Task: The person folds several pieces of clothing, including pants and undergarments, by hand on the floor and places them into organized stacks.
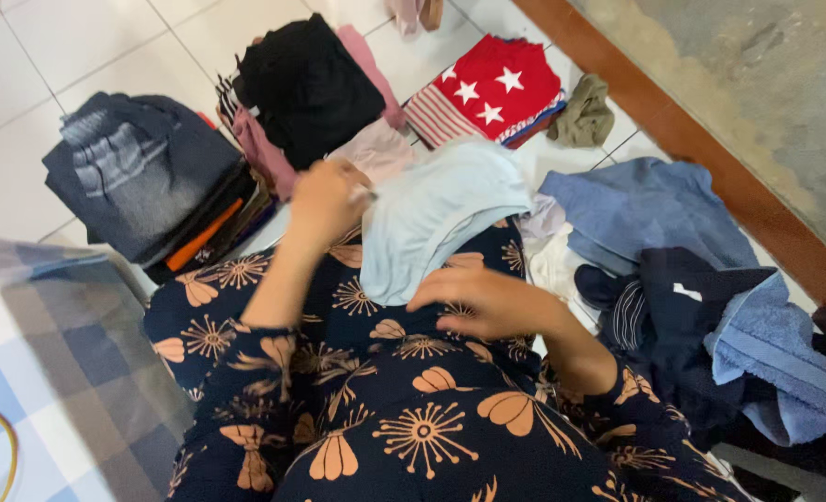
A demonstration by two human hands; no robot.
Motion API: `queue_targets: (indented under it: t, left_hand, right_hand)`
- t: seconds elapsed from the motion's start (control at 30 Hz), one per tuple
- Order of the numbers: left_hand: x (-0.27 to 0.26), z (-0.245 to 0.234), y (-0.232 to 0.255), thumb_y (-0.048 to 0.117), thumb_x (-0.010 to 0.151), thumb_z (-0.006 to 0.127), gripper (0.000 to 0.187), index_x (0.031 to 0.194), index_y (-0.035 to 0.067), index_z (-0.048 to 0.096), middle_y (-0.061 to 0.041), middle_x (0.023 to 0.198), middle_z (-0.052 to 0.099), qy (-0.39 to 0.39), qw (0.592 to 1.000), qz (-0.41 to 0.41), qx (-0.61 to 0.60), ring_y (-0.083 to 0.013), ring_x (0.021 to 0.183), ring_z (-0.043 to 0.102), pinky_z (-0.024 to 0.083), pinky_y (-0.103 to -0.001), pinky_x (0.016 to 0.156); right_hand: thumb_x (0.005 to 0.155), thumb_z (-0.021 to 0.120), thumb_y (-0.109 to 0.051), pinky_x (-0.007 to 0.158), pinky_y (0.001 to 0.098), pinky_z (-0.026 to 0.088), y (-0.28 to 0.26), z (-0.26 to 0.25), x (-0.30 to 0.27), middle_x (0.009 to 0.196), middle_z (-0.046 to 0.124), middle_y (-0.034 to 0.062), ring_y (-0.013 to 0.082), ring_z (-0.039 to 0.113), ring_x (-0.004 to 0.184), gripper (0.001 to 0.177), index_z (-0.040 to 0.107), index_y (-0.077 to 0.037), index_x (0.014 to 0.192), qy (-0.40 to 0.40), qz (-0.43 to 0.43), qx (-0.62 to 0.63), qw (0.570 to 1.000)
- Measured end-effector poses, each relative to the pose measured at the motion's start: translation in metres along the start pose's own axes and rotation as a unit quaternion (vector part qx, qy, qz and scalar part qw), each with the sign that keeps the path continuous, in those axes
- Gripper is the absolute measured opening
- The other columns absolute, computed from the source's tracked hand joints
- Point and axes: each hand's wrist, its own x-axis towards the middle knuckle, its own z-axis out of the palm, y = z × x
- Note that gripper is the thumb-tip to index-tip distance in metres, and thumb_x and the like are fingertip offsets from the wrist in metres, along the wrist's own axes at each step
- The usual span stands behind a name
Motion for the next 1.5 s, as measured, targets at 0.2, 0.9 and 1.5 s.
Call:
queue_targets:
  t: [0.2, 0.9, 1.5]
  left_hand:
    - [-0.064, 0.014, 0.090, 0.031, 0.082, 0.083, 0.027, 0.096, 0.011, 0.072, -0.010, 0.095, 0.069, -0.170, 0.963, 0.070, -0.199, -0.0307, 0.093, 0.067, 0.054, -0.043, 0.082]
    - [-0.082, -0.087, 0.108, -0.005, 0.079, 0.067, 0.019, 0.095, 0.004, 0.062, -0.009, 0.098, 0.069, -0.122, 0.905, 0.065, -0.402, -0.0246, 0.094, 0.071, 0.056, -0.034, 0.085]
    - [-0.041, -0.055, 0.074, -0.008, 0.081, 0.067, 0.037, 0.116, 0.004, 0.066, -0.009, 0.113, 0.068, 0.043, 0.946, 0.011, -0.320, -0.0216, 0.105, 0.065, 0.051, -0.035, 0.092]
  right_hand:
    - [0.077, 0.072, 0.000, 0.092, 0.0408, 0.052, 0.088, -0.017, -0.048, 0.113, 0.067, 0.0132, 0.0322, 0.063, 0.103, 0.031, 0.069, -0.011, 0.106, 0.206, 0.196, -0.216, 0.934]
    - [0.091, 0.062, 0.003, 0.109, 0.0354, 0.048, 0.104, -0.077, -0.122, 0.116, 0.070, 0.0105, 0.0237, 0.064, 0.120, 0.017, 0.065, -0.003, 0.107, 0.304, 0.086, -0.048, 0.947]
    - [0.097, 0.070, -0.003, 0.078, 0.0323, 0.049, 0.086, -0.094, -0.090, 0.101, 0.065, 0.0090, 0.0170, 0.059, 0.088, 0.020, 0.067, -0.001, 0.116, 0.387, 0.212, -0.184, 0.878]
